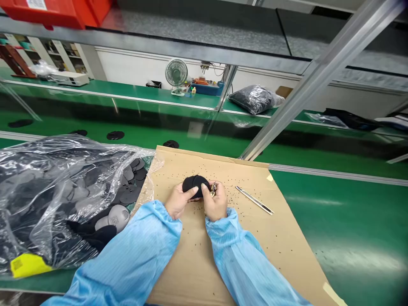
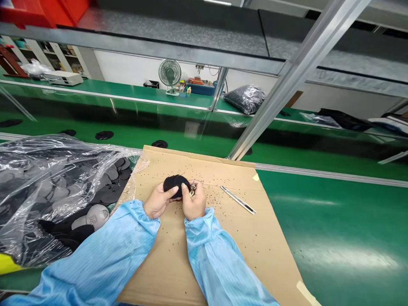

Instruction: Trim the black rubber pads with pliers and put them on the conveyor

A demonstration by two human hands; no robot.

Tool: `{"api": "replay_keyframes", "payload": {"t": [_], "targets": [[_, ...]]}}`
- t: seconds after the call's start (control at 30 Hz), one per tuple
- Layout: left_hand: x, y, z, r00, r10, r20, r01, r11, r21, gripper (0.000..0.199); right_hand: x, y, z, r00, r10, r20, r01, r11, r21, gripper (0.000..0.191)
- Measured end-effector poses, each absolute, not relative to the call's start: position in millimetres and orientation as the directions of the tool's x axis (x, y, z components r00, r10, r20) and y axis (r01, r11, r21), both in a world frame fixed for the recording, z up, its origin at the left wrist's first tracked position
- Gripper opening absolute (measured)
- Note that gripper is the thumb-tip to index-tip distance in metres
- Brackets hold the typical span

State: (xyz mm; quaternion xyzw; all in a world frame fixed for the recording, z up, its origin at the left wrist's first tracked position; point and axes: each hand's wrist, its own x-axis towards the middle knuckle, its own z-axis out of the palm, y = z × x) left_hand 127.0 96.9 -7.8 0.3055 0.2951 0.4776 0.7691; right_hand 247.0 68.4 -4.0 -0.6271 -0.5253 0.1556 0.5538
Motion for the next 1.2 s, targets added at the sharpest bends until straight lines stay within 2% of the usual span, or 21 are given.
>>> {"api": "replay_keyframes", "payload": {"t": [0.27, 0.43, 0.57, 0.97, 1.2], "targets": [[127, 97, -14, 0.322, 0.945, -0.059, -0.556, 0.239, 0.796, 0.038, 254, 68, -5, 0.333, 0.864, 0.377, 0.476, 0.191, -0.858, 0.026], [124, 98, -14, 0.374, 0.925, -0.064, -0.545, 0.275, 0.792, 0.035, 266, 70, -2, 0.181, 0.951, 0.249, 0.275, 0.194, -0.942, 0.032], [123, 99, -14, 0.391, 0.918, -0.062, -0.54, 0.284, 0.792, 0.032, 267, 69, 5, 0.199, 0.964, 0.177, 0.165, 0.145, -0.976, 0.032], [122, 99, -14, 0.43, 0.903, -0.005, -0.55, 0.266, 0.792, 0.028, 260, 66, 11, 0.253, 0.957, 0.14, 0.171, 0.099, -0.98, 0.027], [124, 98, -11, 0.389, 0.92, -0.052, -0.59, 0.292, 0.753, 0.029, 259, 67, 9, 0.263, 0.949, 0.172, 0.178, 0.128, -0.976, 0.03]]}}
